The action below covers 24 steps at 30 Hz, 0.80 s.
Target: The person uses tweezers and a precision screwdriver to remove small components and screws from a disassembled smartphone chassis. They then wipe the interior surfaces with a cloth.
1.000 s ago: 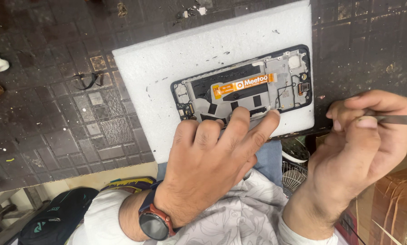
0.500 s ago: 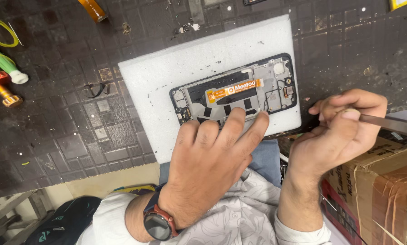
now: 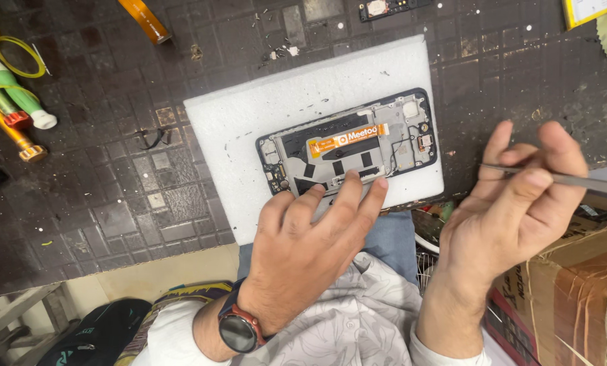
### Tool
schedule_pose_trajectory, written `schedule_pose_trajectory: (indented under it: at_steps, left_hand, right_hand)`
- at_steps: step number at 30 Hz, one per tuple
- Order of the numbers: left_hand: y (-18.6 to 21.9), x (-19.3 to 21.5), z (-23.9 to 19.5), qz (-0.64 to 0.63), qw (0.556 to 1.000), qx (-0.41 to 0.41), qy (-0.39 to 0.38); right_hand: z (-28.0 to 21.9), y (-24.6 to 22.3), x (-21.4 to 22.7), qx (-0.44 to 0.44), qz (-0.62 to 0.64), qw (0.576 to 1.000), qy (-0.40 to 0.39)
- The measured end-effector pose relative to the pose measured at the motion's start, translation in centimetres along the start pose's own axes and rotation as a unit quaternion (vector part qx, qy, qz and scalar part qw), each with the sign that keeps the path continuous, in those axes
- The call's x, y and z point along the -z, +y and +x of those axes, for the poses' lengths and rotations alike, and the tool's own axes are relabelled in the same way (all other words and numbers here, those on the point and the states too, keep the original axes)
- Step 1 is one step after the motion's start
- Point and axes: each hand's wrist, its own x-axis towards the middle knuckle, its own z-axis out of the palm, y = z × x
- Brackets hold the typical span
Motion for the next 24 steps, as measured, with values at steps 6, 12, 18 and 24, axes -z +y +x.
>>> schedule_pose_trajectory:
  at_steps: [6, 12, 18, 24]
  left_hand:
    - [0.3, -0.1, 0.2, -0.015, 1.000, 0.021, 0.005]
    - [0.6, -0.3, 0.3, -0.029, 0.999, 0.042, 0.001]
    - [0.8, -0.1, 0.5, -0.009, 0.999, 0.041, -0.001]
    - [1.2, 0.2, 0.9, 0.005, 0.999, 0.047, -0.014]
  right_hand:
    - [-2.0, -1.2, 0.0, -0.021, -0.013, 0.999, -0.044]
    - [-3.2, -2.1, -0.1, -0.065, -0.087, 0.991, -0.076]
    - [-2.8, -2.2, -0.2, -0.051, -0.141, 0.982, -0.110]
    - [-2.4, -2.3, -0.6, -0.027, -0.204, 0.970, -0.129]
